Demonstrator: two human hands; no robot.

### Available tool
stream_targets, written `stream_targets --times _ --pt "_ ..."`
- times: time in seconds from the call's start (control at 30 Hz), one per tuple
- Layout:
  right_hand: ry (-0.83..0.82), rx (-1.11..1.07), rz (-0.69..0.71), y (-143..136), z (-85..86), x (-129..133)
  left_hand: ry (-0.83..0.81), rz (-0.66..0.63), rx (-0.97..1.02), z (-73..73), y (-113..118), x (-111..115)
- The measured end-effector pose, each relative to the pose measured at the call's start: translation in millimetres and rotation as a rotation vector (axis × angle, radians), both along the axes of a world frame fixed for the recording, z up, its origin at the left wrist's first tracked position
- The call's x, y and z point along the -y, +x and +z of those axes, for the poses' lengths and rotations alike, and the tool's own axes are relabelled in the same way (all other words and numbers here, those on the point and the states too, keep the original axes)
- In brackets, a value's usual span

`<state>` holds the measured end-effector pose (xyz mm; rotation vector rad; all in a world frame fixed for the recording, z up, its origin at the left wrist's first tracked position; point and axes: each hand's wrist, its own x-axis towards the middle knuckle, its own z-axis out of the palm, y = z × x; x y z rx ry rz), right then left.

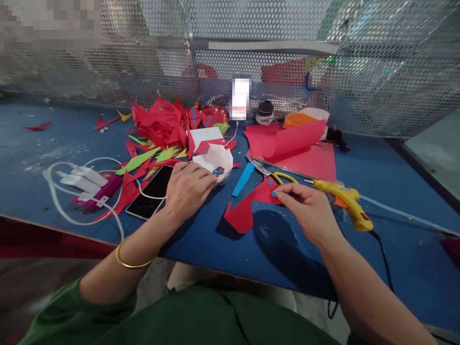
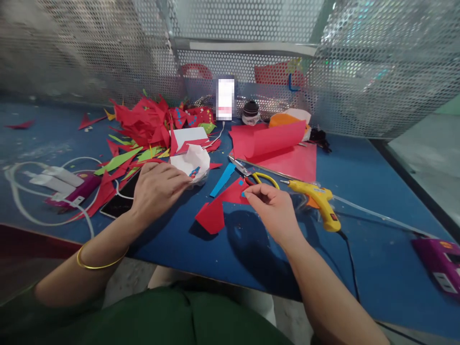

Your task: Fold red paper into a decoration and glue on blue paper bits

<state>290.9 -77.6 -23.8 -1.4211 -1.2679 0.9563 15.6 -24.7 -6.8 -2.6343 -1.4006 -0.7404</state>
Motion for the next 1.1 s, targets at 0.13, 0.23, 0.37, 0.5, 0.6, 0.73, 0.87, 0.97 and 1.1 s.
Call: stream_targets --times 0.13,0.23,0.37,0.5,0.6,0.73,0.87,0.97,1.1 --pt "0.001 0.022 0.011 -0.5 0.9 0.8 -0.035 -0.022 0.019 6.5 -3.1 -2.0" --pt "0.006 0.054 0.023 -1.5 0.3 2.6 -0.082 -0.036 0.043 10.8 -6.4 -4.5" --pt "-0.01 0.083 0.046 -3.2 1.3 3.7 -0.087 -0.079 -0.095 15.0 -7.5 -8.9" --pt "-0.02 0.111 0.056 -4.3 4.1 3.3 -0.169 -0.097 -0.229 23.3 -12.8 -15.2" --pt "-0.013 0.12 0.054 -4.8 5.4 3.0 -0.233 0.1 -0.042 33.5 -23.8 -24.8" --pt "-0.015 0.119 0.065 -5.4 6.0 3.6 -0.167 0.527 0.025 42.2 -33.2 -43.2" --pt "-0.018 0.133 0.078 -5.8 5.6 4.7 -0.206 0.599 -0.174 36.0 -23.9 -56.4" --pt "-0.016 0.139 0.075 -6.1 4.3 4.9 -0.176 0.577 -0.309 29.4 -12.9 -57.1" --pt "-0.016 0.144 0.071 -6.3 3.8 4.9 -0.134 0.559 -0.471 27.7 -5.9 -51.4"
